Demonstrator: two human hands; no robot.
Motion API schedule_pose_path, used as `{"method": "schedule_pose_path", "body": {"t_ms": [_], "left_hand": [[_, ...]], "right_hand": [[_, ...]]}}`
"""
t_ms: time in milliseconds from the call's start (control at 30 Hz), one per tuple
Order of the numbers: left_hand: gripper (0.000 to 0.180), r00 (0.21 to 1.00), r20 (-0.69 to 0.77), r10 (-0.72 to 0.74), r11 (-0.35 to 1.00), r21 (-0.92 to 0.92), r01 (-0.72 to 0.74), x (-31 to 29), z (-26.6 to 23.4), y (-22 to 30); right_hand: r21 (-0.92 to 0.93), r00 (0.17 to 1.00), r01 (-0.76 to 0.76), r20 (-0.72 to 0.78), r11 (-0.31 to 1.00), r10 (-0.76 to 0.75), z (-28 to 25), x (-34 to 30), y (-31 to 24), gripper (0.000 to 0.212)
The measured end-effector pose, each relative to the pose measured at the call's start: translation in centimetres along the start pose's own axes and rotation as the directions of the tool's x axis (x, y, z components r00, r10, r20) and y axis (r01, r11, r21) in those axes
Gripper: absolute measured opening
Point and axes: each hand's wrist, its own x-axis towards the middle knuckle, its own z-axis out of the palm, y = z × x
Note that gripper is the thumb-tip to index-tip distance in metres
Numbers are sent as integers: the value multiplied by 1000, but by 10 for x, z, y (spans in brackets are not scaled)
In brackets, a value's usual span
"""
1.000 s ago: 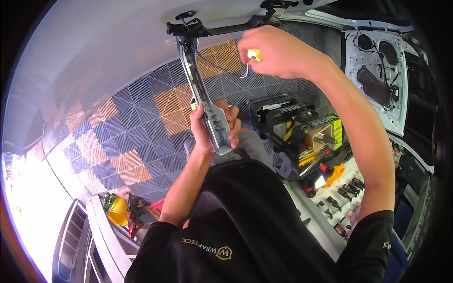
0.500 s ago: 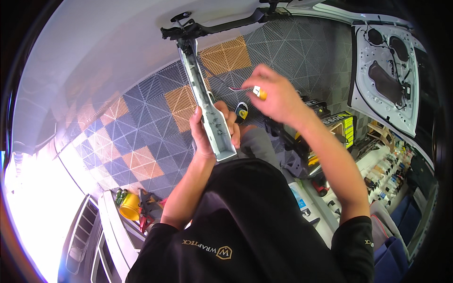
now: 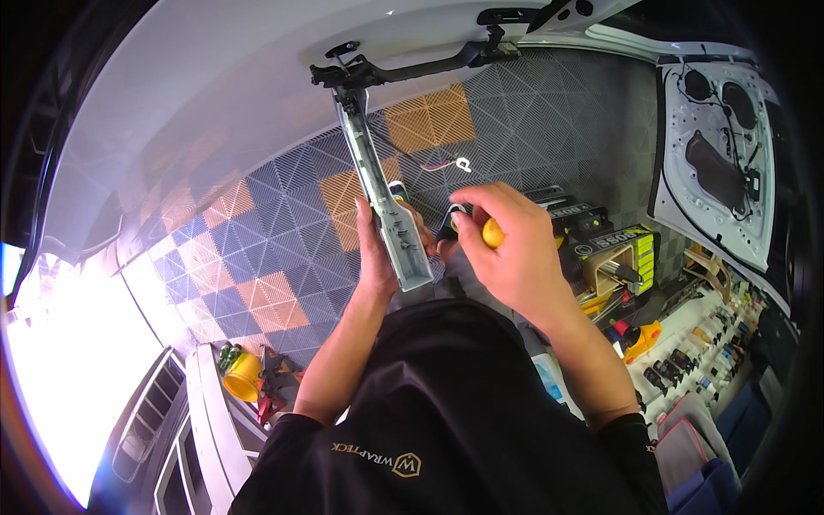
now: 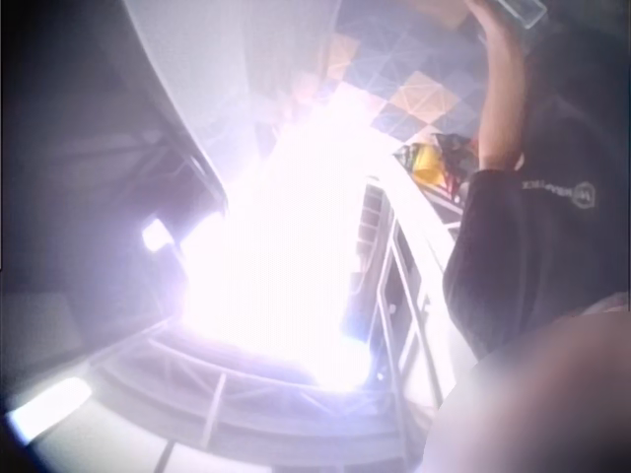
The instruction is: The person installs a white car door handle onto a white door panel using a yellow plastic pry tool and a screwdriver. They align the handle, press it into place, and then use the screwdriver to tighten screws on the handle's mounting bracket.
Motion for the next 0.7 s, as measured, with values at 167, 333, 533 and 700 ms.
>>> {"method": "schedule_pose_path", "body": {"t_ms": [167,333,533,700], "left_hand": [[82,999,-32,-35,999,-29,34,-5,-9,0],[82,999,9,-50,997,-64,50,-1,-17,-1],[84,995,64,-81,997,12,81,3,-13,8],[75,997,60,-55,998,47,52,1,-4,19]], "right_hand": [[-144,991,132,-19,981,-136,34,69,13,26],[25,977,-95,194,995,88,79,136,33,28],[-15,977,-121,175,992,122,81,144,30,24],[-120,994,44,103,992,-31,65,146,27,22]]}}
